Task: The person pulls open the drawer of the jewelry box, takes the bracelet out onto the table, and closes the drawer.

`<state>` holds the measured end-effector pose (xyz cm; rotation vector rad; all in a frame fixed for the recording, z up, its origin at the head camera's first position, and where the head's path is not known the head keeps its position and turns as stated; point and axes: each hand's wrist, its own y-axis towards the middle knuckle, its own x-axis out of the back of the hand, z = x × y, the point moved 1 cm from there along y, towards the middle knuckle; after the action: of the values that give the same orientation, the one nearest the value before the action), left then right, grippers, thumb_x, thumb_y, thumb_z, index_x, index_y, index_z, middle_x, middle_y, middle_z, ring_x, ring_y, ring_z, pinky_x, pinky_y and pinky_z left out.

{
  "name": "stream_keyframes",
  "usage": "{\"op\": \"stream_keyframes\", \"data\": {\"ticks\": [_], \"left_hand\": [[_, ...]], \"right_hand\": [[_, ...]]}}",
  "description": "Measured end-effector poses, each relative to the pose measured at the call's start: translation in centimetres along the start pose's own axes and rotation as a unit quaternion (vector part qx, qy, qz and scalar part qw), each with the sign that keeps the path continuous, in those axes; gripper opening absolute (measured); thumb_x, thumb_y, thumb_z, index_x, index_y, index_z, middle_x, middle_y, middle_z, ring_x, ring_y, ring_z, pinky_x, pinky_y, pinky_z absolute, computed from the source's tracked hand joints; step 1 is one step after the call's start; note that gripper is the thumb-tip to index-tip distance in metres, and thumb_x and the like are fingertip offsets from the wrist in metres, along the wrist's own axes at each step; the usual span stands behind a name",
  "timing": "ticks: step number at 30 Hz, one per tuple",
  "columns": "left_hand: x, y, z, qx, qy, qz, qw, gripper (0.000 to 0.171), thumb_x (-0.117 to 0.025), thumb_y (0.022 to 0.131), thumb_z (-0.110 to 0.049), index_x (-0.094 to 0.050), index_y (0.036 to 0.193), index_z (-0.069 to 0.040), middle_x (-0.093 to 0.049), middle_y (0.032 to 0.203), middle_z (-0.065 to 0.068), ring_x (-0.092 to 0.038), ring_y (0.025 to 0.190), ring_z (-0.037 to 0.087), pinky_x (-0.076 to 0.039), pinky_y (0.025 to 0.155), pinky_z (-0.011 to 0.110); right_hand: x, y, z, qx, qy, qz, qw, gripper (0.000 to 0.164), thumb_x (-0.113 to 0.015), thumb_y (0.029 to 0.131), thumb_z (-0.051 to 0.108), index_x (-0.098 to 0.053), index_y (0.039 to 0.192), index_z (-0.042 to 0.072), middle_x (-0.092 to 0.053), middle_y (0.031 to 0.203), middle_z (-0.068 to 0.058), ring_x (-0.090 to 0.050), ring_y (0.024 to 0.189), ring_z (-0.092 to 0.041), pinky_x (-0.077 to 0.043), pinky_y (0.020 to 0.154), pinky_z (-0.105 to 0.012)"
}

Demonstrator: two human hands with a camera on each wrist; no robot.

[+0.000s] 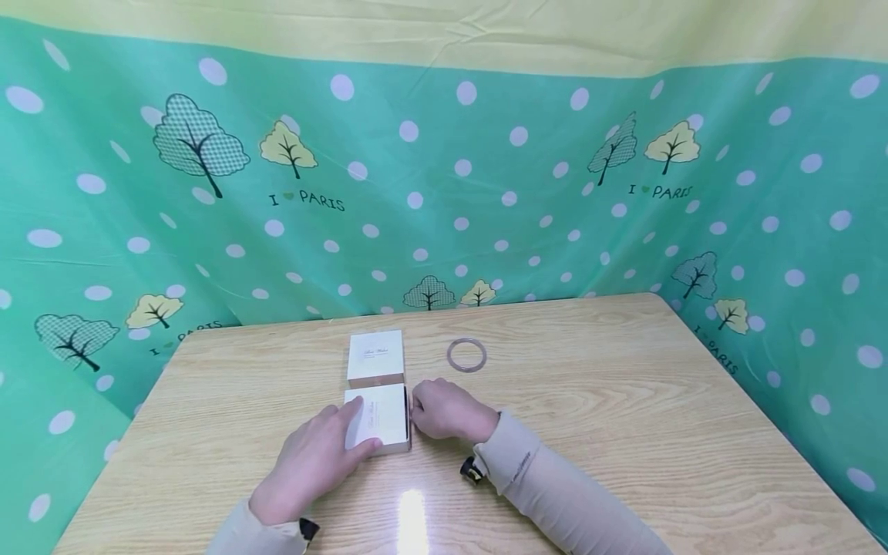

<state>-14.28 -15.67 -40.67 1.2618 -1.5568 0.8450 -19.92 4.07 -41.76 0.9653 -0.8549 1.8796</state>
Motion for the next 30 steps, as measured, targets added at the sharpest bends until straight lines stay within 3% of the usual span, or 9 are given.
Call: {"op": "stream_keyframes", "data": {"ticks": [9,30], "left_hand": [[-0.16,0.16,-0.12,-0.008,0.007,-0.004,0.9999,0.074,-0.073,0.080,-0.047,-0.053,0.134,-0.003,-0.063,0.101,0.018,-0.060,0.080,0.022,-0.050,0.064,0.041],[-0.12,-0.01,0.03,-0.006,0.004,-0.008,0.9999,0.073,-0.073,0.079,-0.047,-0.053,0.135,-0.003,-0.063,0.102,0.019,-0.060,0.079,0.023,-0.050,0.064,0.042]], "right_hand": [[0.15,-0.11,-0.17,-0.020,-0.009,0.005,1.000,0.029,-0.053,0.092,0.013,-0.047,0.063,0.015,-0.043,0.053,0.003,-0.041,0.043,-0.010,-0.034,0.040,-0.024],[0.16,-0.26,-0.48,-0.016,0.003,0.002,1.000,0.027,-0.052,0.090,0.012,-0.047,0.063,0.014,-0.044,0.055,0.002,-0.042,0.045,-0.011,-0.035,0.041,-0.025]]}}
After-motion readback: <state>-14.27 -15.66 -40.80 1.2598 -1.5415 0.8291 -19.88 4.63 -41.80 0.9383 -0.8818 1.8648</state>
